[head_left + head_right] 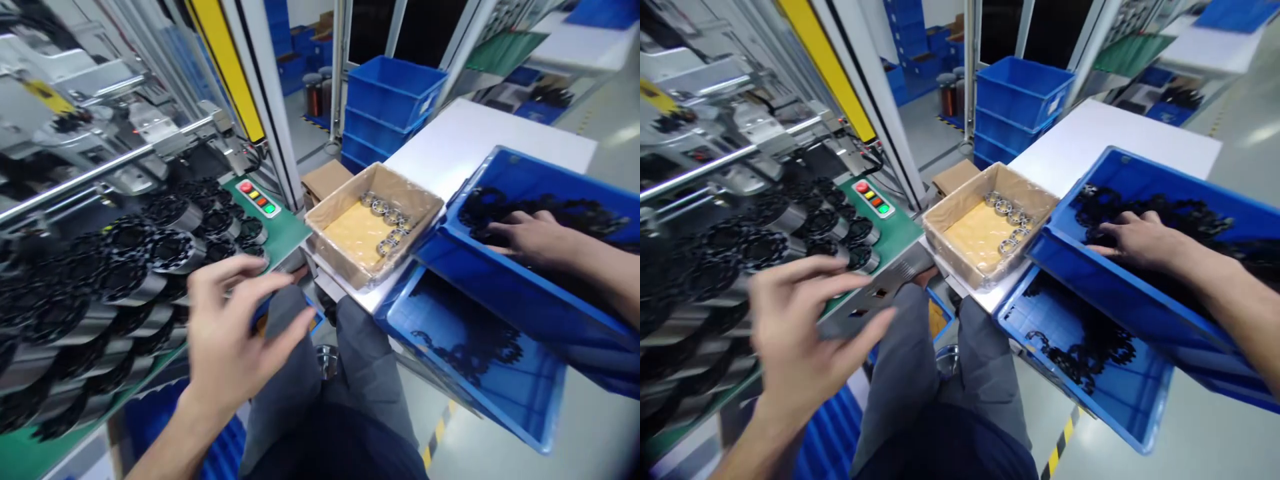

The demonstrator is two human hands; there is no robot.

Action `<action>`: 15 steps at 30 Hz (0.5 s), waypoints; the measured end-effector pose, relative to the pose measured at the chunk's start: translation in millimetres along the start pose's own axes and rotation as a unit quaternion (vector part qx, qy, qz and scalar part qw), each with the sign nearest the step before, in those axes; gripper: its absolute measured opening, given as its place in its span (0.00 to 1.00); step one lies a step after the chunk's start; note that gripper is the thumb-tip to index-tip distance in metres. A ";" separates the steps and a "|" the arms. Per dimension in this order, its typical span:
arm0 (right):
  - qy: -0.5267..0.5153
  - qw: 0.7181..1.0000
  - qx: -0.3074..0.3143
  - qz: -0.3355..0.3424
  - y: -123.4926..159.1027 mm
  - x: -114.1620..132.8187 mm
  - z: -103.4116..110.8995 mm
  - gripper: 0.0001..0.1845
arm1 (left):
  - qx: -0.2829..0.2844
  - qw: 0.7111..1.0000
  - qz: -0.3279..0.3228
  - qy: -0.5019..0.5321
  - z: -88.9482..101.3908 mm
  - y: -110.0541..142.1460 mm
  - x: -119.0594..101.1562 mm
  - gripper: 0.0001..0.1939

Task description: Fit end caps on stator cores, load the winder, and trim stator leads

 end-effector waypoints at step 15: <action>0.003 0.944 0.302 0.133 6.7 -10.7 3.1 0.14 | 0.577 0.808 -0.111 -0.044 -417.0 -135.7 -66.3 0.27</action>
Point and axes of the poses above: each hand's wrist, its own y-axis away from the middle knuckle, its own z-axis out of the back of the hand, x = y × z, the point moved 4 cm from there along -y, towards the middle knuckle, and after that the axes turned 1 degree about x, right-handed, at the moved point
